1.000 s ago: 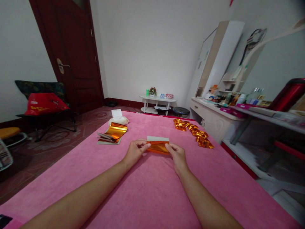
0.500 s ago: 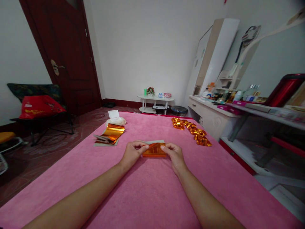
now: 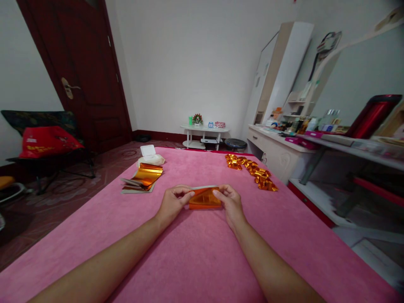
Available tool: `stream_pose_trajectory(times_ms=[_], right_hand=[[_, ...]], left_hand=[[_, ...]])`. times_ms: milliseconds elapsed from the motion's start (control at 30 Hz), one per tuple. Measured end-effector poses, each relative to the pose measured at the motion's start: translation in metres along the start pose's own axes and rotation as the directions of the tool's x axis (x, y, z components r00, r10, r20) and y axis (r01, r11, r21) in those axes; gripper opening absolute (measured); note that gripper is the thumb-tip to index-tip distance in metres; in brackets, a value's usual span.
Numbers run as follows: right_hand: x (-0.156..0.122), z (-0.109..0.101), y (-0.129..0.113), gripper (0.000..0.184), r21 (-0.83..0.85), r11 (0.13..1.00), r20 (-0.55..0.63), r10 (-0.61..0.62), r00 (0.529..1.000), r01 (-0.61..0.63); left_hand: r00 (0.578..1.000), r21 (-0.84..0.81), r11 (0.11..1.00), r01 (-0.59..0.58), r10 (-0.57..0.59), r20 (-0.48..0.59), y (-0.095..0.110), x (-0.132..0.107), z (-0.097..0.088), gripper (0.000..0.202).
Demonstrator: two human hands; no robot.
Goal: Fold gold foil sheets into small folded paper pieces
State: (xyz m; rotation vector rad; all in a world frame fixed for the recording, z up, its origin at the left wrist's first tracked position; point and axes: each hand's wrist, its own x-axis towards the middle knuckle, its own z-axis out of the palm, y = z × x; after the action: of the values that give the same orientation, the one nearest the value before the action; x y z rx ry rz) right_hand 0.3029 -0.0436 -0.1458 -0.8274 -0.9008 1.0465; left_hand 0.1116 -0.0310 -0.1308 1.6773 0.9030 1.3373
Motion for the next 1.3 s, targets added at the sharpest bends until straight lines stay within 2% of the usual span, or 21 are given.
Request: stream_pose_trajectory(times_ms=[267, 533, 800, 933, 1133, 1300], right_hand=[[0.0014, -0.0010, 0.0018, 0.019, -0.066, 0.998, -0.012, -0.013, 1.000, 0.012], [-0.0008, 0.0011, -0.0036, 0.019, -0.103, 0.994, -0.035, -0.032, 0.999, 0.028], [-0.0011, 0.0008, -0.0040, 0.019, -0.142, 0.988, -0.051, -0.069, 0.996, 0.061], [-0.0004, -0.0009, -0.0013, 0.020, -0.143, 0.988, -0.075, -0.069, 0.995, 0.058], [0.0006, -0.0019, 0.0003, 0.029, -0.096, 0.994, -0.101, -0.053, 0.993, 0.044], [-0.0011, -0.0006, -0.0042, 0.038, -0.101, 0.994, -0.090, -0.054, 0.994, 0.045]], left_hand=[[0.999, 0.066, 0.998, -0.021, 0.024, -0.038, -0.0062, 0.0021, -0.0014, 0.022], [0.996, 0.068, 0.998, -0.004, 0.010, -0.086, -0.0038, 0.0025, -0.0013, 0.017], [0.999, 0.051, 0.999, -0.003, 0.004, -0.033, -0.0025, 0.0005, -0.0001, 0.017], [0.999, 0.011, 0.999, 0.042, -0.042, 0.001, 0.0006, -0.0011, 0.0019, 0.019], [0.993, -0.077, 0.990, 0.117, -0.118, -0.010, -0.0019, 0.0003, 0.0017, 0.020], [0.990, -0.069, 0.990, 0.124, -0.128, -0.054, -0.0036, 0.0028, 0.0009, 0.022]])
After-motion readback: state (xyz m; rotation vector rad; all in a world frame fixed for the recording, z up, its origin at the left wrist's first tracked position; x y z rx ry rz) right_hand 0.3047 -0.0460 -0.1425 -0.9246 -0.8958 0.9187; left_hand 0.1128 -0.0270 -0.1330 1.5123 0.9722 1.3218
